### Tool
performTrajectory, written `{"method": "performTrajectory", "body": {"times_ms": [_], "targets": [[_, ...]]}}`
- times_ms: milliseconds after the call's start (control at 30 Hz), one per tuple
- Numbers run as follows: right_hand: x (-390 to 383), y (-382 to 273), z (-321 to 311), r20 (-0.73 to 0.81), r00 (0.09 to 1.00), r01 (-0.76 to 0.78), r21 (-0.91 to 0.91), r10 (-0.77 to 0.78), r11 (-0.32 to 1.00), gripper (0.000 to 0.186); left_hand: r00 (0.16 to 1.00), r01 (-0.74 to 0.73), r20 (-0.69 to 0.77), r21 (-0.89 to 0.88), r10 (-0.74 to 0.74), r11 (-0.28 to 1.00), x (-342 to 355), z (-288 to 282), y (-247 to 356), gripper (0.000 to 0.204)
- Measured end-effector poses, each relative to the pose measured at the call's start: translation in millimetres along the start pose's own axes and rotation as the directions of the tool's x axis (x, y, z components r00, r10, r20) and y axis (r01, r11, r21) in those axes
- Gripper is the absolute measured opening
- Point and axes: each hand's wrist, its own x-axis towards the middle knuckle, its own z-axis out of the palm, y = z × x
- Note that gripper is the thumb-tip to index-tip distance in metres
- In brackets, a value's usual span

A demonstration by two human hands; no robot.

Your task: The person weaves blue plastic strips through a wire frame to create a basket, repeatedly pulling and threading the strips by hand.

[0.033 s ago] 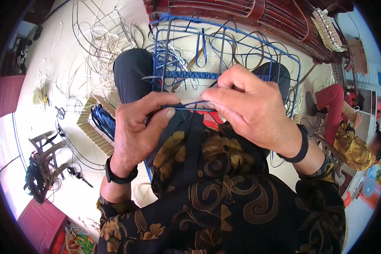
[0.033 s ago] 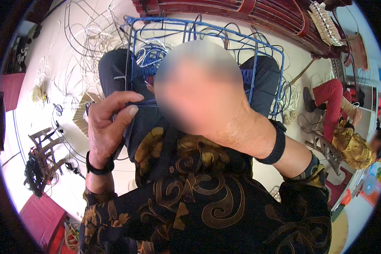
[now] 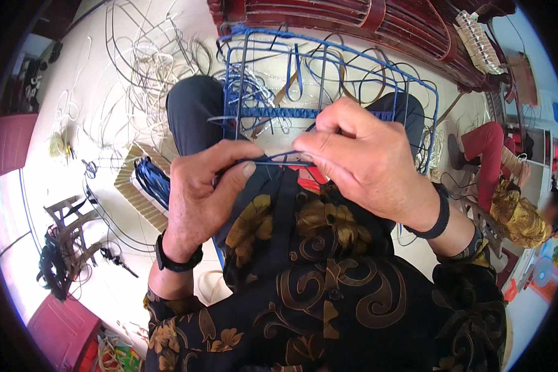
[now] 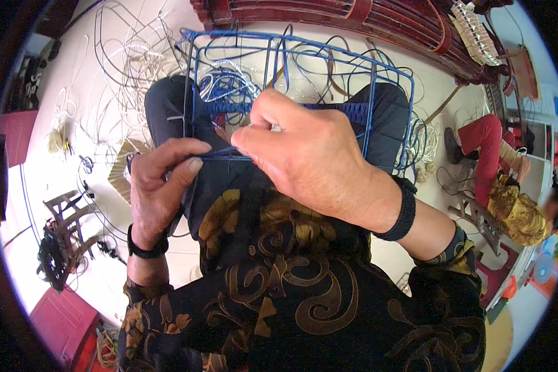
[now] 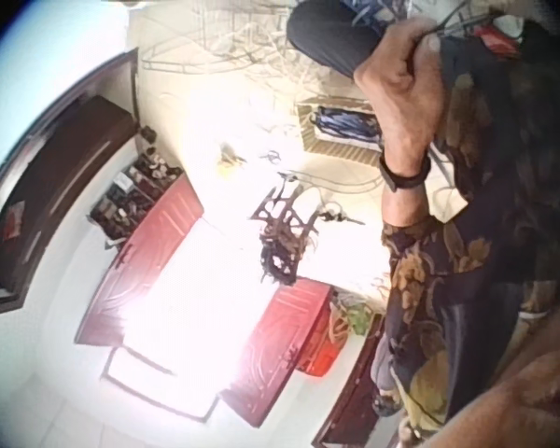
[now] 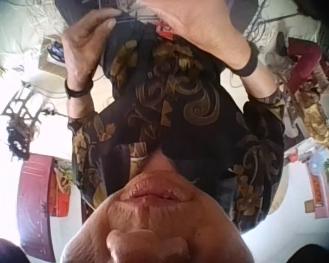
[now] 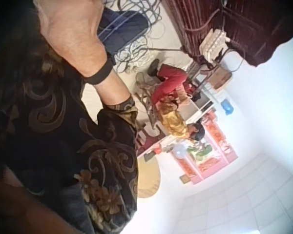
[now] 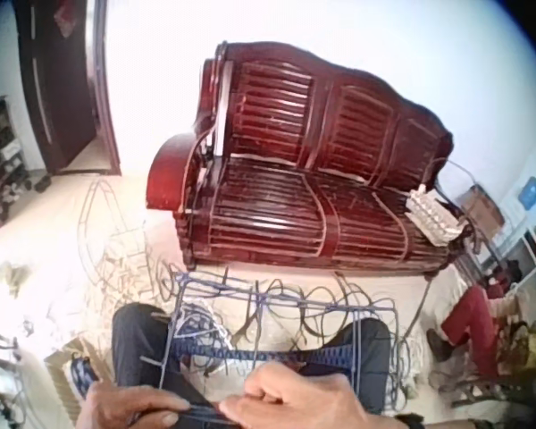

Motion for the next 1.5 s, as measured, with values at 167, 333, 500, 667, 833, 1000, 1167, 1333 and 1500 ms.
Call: {"method": "performTrajectory", "body": {"times_ms": [167,333,500,667,833,1000,1167,1333,1500], "targets": [[-5,2,3,-0.003,1.000,0.013,-0.010,-0.013,1.000,0.026,0.999,-0.024,0.046,0.031,0.023,0.999,2,-1,2,0.013],[-4,-1,3,0.001,1.000,0.016,0.009,-0.016,1.000,0.025,0.999,-0.006,0.041,0.081,0.002,0.997,2,-1,1,0.010],[-3,-4,2,-0.044,0.996,0.073,-0.041,-0.075,0.996,0.015,0.997,0.020,0.071,0.101,-0.027,0.995,4,-2,7,0.014],[-5,-4,4,-0.053,0.995,0.078,-0.055,-0.081,0.995,0.014,0.992,0.059,0.102,0.110,-0.071,0.992,4,-4,10,0.015],[-7,-6,3,-0.077,0.991,0.108,-0.032,-0.110,0.994,0.014,0.989,0.080,0.117,0.131,-0.096,0.988,4,-5,10,0.014],[-7,-11,4,-0.136,0.982,0.138,0.015,-0.134,0.990,0.011,0.989,0.089,0.105,0.097,-0.099,0.991,5,-3,9,0.013],[-11,-20,10,-0.192,0.970,0.153,0.017,-0.147,0.988,0.014,0.992,0.074,0.093,0.084,-0.082,0.994,5,-2,7,0.014],[-18,-27,15,-0.159,0.983,0.108,0.096,-0.092,0.990,0.017,0.996,0.025,0.082,0.107,-0.034,0.994,6,1,7,0.015],[-21,-32,19,-0.114,0.971,0.215,0.048,-0.208,0.976,0.017,0.993,0.056,0.098,0.126,-0.069,0.990,6,-1,6,0.016]]}}
